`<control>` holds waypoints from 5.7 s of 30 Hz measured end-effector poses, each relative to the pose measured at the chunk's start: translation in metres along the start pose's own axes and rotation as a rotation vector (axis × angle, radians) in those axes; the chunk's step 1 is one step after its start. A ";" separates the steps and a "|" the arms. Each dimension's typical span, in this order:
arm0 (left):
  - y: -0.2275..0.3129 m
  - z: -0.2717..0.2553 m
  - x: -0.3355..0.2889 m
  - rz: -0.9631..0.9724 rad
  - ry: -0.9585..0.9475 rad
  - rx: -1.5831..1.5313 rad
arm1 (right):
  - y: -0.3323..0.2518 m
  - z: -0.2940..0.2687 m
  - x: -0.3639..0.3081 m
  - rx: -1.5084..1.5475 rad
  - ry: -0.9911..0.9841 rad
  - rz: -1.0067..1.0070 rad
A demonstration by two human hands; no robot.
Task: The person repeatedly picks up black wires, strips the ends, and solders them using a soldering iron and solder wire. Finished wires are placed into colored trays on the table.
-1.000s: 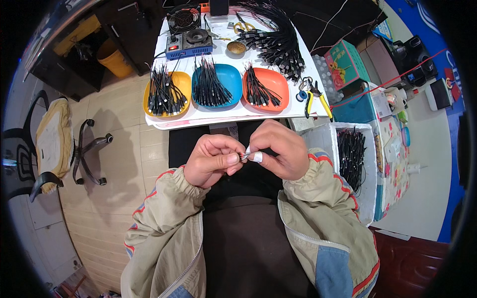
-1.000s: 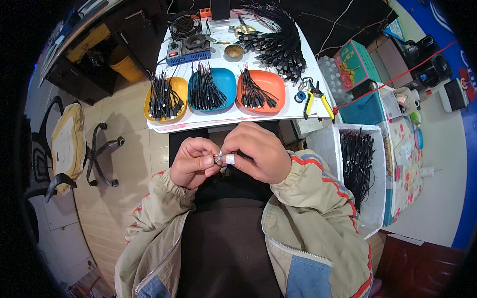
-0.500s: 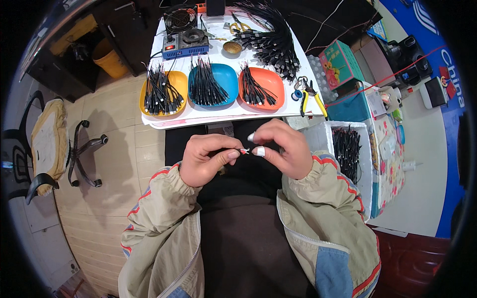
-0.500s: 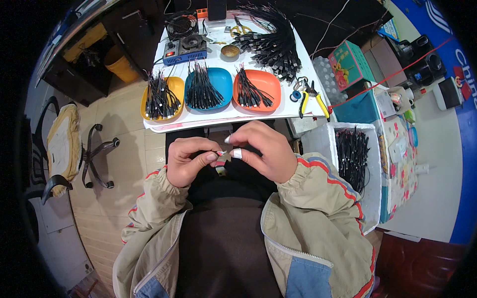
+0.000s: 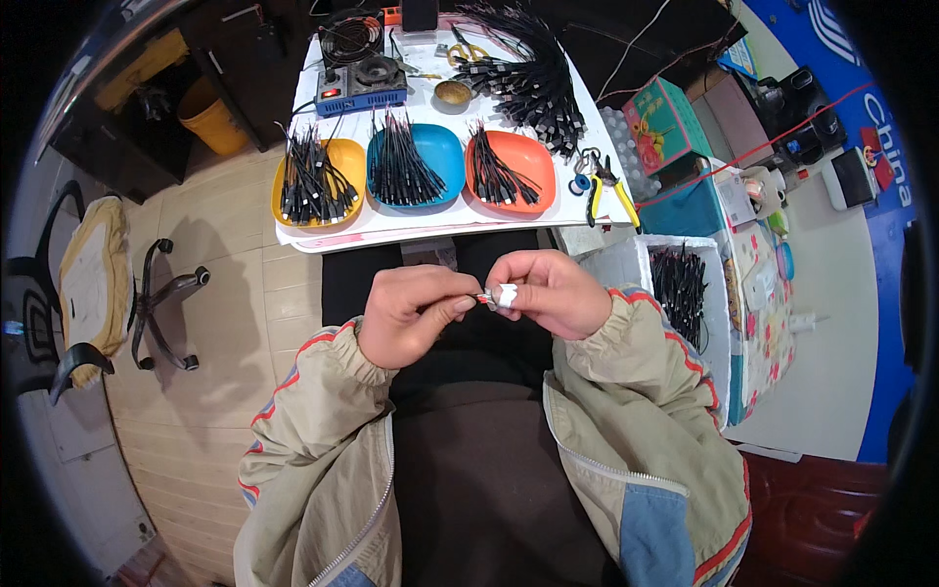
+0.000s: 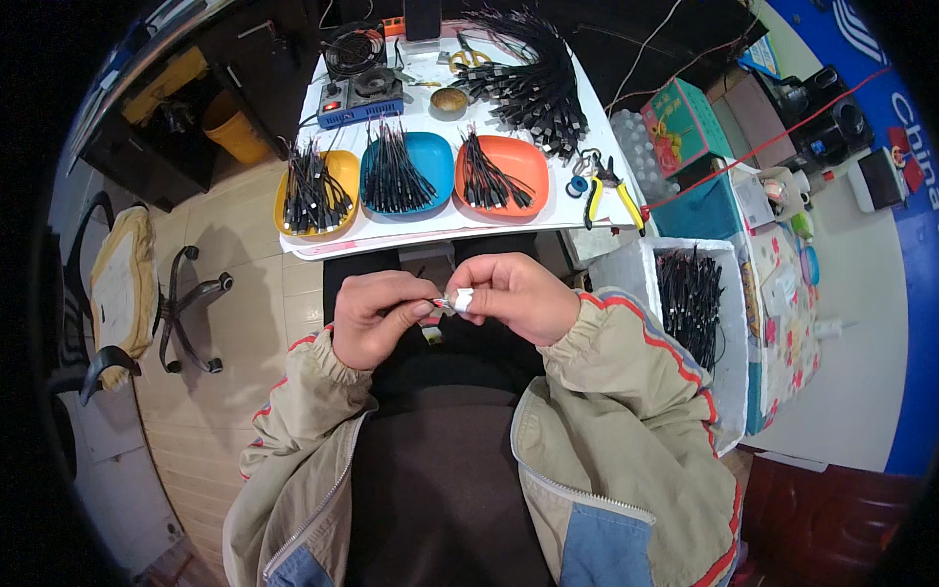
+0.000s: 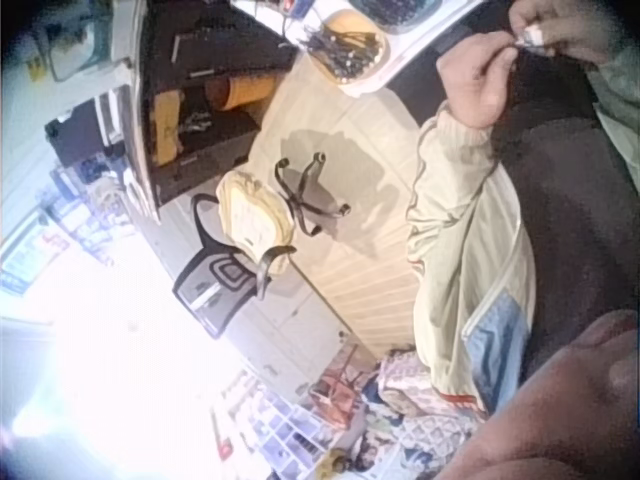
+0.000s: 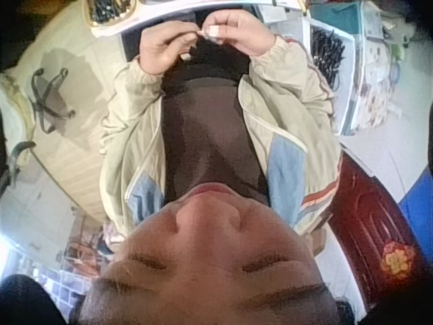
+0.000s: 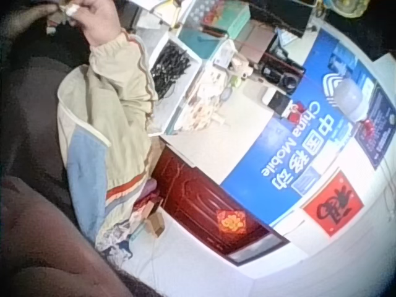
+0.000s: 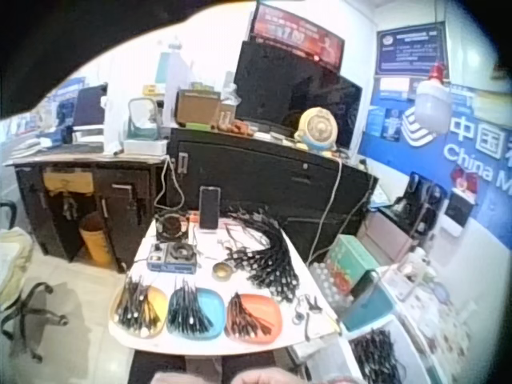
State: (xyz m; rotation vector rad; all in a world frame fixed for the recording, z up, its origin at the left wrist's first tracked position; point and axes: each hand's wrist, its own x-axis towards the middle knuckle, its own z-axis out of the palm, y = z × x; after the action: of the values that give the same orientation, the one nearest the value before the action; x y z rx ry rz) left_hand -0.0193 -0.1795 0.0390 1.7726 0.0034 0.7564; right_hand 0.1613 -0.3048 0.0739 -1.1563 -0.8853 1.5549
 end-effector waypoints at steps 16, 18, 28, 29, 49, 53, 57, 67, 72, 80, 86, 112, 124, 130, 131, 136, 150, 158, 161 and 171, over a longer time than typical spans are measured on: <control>0.001 0.018 -0.004 -0.460 0.031 -1.165 | 0.001 0.016 0.009 -0.596 0.188 -0.804; 0.003 0.015 -0.002 -0.479 0.044 -1.106 | 0.006 0.020 0.009 -0.406 0.194 -0.722; 0.014 -0.005 0.038 -0.478 0.045 -0.599 | 0.004 0.001 0.026 -0.072 0.162 -0.587; 0.015 -0.006 0.043 -0.475 0.055 -0.505 | 0.003 -0.005 0.029 -0.078 0.182 -0.580; -0.136 -0.075 0.233 -0.012 -0.251 1.020 | 0.120 -0.072 0.091 0.029 -0.174 -0.057; -0.180 -0.075 0.246 -0.066 -0.355 1.089 | 0.124 -0.084 0.099 0.061 -0.165 -0.069; -0.200 -0.079 0.258 -0.158 -0.459 1.129 | 0.122 -0.088 0.101 0.019 -0.222 -0.099; -0.214 -0.076 0.266 -0.239 -0.506 1.109 | 0.118 -0.092 0.101 -0.034 -0.245 -0.060; -0.206 -0.076 0.265 -0.212 -0.339 0.960 | 0.123 -0.089 0.100 -0.077 -0.194 -0.110; -0.157 -0.092 0.256 -0.193 -0.182 0.894 | 0.124 -0.087 0.101 -0.166 -0.150 -0.187; -0.131 -0.126 0.238 -0.109 -0.066 0.967 | 0.125 -0.084 0.100 -0.154 -0.142 -0.150; -0.171 -0.180 0.241 -0.129 -0.437 1.567 | 0.128 -0.080 0.107 -0.249 -0.146 -0.119; -0.160 -0.176 0.234 -0.169 -0.217 1.396 | 0.134 -0.078 0.104 -0.319 -0.092 -0.107; -0.086 -0.139 0.204 -0.158 0.231 0.621 | 0.099 -0.070 0.089 -0.184 -0.045 -0.119; -0.072 -0.126 0.194 -0.268 0.301 0.387 | 0.086 -0.068 0.086 -0.164 -0.029 -0.060; -0.018 -0.065 0.155 -0.382 0.448 -0.474 | 0.021 -0.051 0.085 -0.332 0.179 -0.438; -0.001 0.017 0.120 -0.413 0.220 -0.338 | -0.063 -0.069 -0.110 -0.180 0.615 -0.365; -0.046 -0.004 0.083 -0.563 0.187 -0.290 | -0.071 -0.148 -0.269 -1.166 1.165 0.048; -0.055 -0.008 0.069 -0.624 0.180 -0.316 | -0.003 -0.227 -0.273 -1.401 1.344 0.374; -0.060 -0.033 0.043 -0.742 0.236 -0.200 | 0.173 -0.355 -0.239 -1.201 1.583 0.137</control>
State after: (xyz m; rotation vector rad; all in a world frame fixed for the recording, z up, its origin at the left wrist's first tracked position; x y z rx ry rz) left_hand 0.0209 -0.1143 0.0132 1.3341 0.6823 0.3933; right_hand 0.4738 -0.5798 -0.1265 -2.6161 -0.4686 -0.3455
